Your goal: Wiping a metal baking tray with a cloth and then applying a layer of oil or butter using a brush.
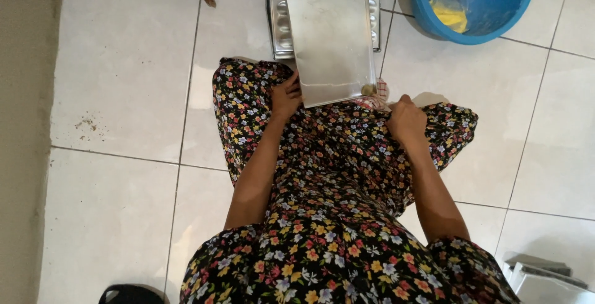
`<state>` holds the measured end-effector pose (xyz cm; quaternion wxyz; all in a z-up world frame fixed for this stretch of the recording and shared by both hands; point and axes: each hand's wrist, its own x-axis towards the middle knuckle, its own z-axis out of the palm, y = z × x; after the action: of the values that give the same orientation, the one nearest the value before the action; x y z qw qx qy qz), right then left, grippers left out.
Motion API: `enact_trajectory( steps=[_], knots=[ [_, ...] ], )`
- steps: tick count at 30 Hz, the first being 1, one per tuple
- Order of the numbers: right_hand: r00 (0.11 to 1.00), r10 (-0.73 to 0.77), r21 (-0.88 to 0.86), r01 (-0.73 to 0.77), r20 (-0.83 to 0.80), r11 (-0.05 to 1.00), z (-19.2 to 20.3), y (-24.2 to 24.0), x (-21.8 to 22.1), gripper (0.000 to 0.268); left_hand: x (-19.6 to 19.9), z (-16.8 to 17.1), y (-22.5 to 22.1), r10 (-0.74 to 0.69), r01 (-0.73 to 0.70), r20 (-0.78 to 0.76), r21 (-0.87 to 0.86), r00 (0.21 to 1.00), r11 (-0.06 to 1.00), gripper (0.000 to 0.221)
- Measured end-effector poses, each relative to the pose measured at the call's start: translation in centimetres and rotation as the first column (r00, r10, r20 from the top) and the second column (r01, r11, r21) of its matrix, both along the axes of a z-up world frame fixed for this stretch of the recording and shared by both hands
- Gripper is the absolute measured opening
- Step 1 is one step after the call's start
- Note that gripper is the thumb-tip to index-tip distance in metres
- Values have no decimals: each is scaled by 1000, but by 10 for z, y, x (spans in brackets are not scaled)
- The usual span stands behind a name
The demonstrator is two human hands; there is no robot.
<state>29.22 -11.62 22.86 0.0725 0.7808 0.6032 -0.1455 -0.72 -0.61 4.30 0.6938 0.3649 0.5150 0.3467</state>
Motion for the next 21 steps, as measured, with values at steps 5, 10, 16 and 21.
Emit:
enact_trajectory(
  steps=[5, 10, 16, 21],
  knots=[
    [996, 85, -31, -84, 33, 996, -3, 14, -24, 23, 0, -1, 1, -21, 21, -22, 10, 1000, 1000, 90],
    [959, 273, 7, -274, 72, 962, 10, 20, -92, 18, 4, -11, 0, 1, -1, 1, 7, 1000, 1000, 92],
    [929, 325, 41, -323, -176, 945, -2, 23, -66, 29, 2, -23, 1, 19, -19, 25, -1, 1000, 1000, 89],
    [934, 331, 45, -328, -136, 943, -28, 14, -15, 23, 2, -28, -2, 13, -13, -8, 28, 1000, 1000, 90]
  ],
)
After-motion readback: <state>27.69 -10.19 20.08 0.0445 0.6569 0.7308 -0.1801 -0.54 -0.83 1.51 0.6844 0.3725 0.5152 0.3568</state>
